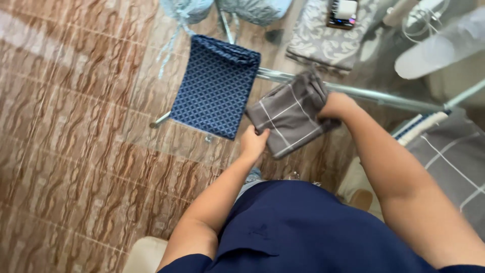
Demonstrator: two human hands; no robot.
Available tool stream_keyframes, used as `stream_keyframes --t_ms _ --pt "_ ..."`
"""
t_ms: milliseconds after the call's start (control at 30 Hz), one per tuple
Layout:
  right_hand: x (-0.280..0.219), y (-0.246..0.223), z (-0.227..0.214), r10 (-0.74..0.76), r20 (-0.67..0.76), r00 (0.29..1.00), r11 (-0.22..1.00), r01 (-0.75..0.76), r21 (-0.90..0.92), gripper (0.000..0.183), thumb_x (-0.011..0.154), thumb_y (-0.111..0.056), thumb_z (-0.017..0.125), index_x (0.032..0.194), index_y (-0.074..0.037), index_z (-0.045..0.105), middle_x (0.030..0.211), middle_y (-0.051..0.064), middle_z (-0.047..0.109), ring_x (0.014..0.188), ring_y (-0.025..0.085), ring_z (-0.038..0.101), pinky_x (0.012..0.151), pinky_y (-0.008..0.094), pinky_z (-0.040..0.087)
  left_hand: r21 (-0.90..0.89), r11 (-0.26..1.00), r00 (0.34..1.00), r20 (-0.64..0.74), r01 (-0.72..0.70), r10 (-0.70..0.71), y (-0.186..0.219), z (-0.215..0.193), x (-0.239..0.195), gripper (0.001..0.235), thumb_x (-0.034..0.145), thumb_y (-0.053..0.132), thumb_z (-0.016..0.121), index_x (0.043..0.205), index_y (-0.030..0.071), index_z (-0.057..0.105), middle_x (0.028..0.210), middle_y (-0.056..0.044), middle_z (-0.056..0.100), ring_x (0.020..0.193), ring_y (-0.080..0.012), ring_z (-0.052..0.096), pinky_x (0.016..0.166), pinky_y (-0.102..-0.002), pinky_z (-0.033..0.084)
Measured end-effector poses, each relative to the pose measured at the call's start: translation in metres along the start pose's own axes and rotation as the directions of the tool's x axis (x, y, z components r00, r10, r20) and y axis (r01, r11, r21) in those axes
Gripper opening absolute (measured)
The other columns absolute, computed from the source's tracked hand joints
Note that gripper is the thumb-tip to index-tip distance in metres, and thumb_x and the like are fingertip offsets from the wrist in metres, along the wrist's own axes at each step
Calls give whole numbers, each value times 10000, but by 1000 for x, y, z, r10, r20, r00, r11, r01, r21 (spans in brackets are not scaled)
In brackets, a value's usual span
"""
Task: Folding various fabric linens and stacking them into organized piles on a glass table.
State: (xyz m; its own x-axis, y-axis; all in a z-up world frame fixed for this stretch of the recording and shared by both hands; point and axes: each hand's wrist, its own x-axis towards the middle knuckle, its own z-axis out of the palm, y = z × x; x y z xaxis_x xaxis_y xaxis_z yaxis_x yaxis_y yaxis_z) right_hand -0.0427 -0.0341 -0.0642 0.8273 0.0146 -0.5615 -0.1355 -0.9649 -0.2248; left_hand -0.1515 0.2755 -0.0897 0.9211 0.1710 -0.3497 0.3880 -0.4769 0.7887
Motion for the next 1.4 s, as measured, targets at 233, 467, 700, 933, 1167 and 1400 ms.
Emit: stream_keyframes --t_ms 233,467,700,933,1167,1400 --pt "-114 34 60 207 212 955 823 -287 490 706 695 -602 839 1008 28 787 873 192 782 744 319 759 655 416 605 357 826 870 -66 -436 488 15 24 16 563 852 336 788 1252 -6 587 1164 -369 606 1048 -521 596 877 -513 481" --pt "-131 17 70 286 -31 958 623 -161 765 642 833 -570 742 1153 -13 750 1017 157 769 910 238 713 825 378 549 -172 847 854 52 -503 518 85 17 22 481 947 220 651 1332 35 430 1239 -254 562 1122 -416 594 960 -466 456" --pt "-223 56 9 476 -48 878 -60 87 994 1014 706 -297 902 1487 53 360 1355 211 614 1209 301 621 1035 448 499 -244 588 555 196 -771 808 207 41 16 152 1013 84 624 1159 79 668 1143 -161 636 1120 -329 597 992 -401 484" --pt "-399 113 -49 658 -659 363 300 677 672 746 1011 -219 743 1605 -145 297 1403 102 584 1150 176 616 970 333 550 -605 319 198 260 -730 945 350 111 -92 291 999 40 662 1287 78 643 1280 -143 564 1215 -318 595 1077 -381 470" --pt "-402 207 46 653 -718 239 747 -47 663 553 1038 -286 725 1511 -111 499 1411 169 609 1140 287 628 951 402 511 -343 534 288 561 -773 776 260 246 -111 339 942 134 672 1273 129 604 1363 -225 476 1209 -397 560 1004 -416 489" --pt "-414 138 -23 454 -849 269 822 -495 283 523 1030 -206 673 1510 -54 531 1445 207 536 1357 369 504 1126 503 437 -19 259 221 463 -966 859 284 237 -142 478 891 224 702 1343 121 586 1512 -231 410 1389 -444 402 1085 -568 373"
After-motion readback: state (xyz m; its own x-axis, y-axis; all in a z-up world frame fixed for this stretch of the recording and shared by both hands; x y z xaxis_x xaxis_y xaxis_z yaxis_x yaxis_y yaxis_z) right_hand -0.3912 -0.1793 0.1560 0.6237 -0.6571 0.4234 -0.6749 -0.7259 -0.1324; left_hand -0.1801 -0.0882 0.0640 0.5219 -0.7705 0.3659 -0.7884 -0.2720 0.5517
